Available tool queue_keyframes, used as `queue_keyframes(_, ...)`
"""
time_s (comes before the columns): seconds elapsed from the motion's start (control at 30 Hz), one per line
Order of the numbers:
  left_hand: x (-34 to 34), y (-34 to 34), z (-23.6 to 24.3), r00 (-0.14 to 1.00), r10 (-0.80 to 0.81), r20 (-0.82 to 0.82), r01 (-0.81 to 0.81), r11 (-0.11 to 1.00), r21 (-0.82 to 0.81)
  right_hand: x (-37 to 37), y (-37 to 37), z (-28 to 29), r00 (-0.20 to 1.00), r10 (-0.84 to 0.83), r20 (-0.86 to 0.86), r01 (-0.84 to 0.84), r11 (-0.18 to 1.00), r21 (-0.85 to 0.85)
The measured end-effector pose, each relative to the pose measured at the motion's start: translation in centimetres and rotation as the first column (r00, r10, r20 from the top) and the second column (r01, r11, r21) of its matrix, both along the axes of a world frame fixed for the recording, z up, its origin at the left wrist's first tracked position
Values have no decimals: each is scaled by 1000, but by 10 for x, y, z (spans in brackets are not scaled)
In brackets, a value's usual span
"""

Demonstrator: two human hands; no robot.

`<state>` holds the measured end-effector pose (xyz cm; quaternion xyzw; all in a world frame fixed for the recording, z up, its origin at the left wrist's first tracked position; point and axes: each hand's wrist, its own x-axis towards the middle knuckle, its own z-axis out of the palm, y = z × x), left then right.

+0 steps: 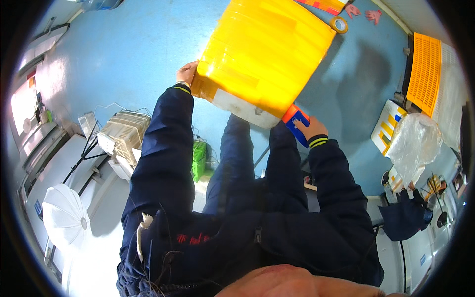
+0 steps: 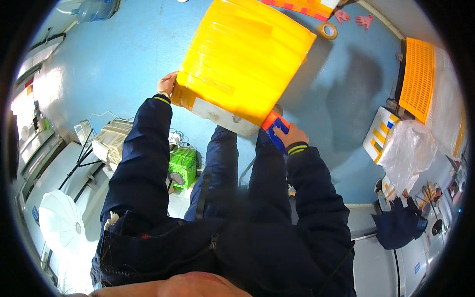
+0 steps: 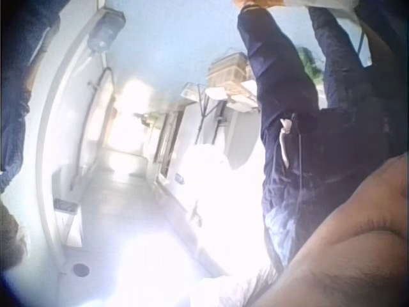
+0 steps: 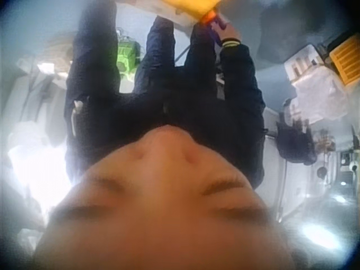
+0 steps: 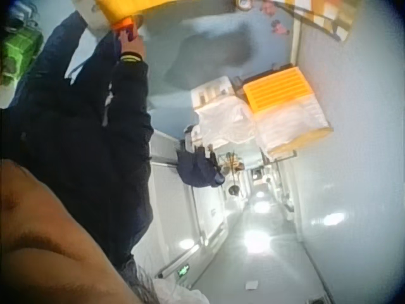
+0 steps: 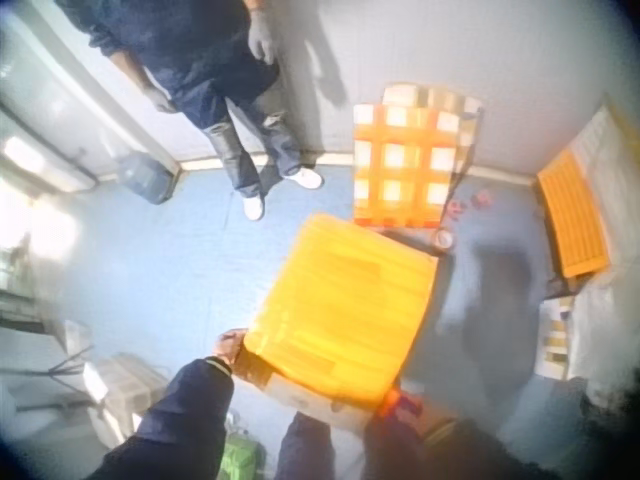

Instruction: The person tapes a yellow padded envelope using a handheld tape dispenser. They apply tape across the flap and sides, rotate the package to seal multiple edges, and press the tape down to secure it.

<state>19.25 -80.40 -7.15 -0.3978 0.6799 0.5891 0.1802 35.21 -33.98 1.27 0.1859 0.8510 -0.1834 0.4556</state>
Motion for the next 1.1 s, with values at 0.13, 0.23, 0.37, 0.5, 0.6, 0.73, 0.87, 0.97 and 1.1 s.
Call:
queue_keyframes(0.13,10,1,-11,992,114,45,-117,991,71,-7,15,-20,997,-61,50,62,998,-3)
queue_keyframes(0.23,11,0,-13,991,-135,-7,125,934,-334,-9,24,-33,955,-238,174,238,971,20)
queue_keyframes(0.37,10,28,23,927,-372,54,235,460,-856,12,36,-14,921,-373,-108,373,928,-22)
queue_keyframes(0.5,39,117,102,771,-439,-462,264,880,-395,29,52,47,812,-508,-287,335,808,-484)
queue_keyframes(0.6,82,194,155,844,-405,-351,516,791,328,20,47,85,838,-534,-109,328,654,-681)
queue_keyframes(0.73,109,229,191,910,-373,-183,382,578,721,-2,25,110,908,-396,-139,164,640,-751)
queue_keyframes(0.87,117,208,199,942,-305,-139,306,612,729,-9,-6,111,942,-320,-97,138,637,-758)
queue_keyframes(0.97,129,180,193,960,-264,-88,254,697,670,-8,-29,106,967,-228,-113,70,664,-745)
queue_keyframes(1.1,143,118,175,997,-78,22,46,776,629,-9,-50,106,990,-75,-121,-24,747,-664)
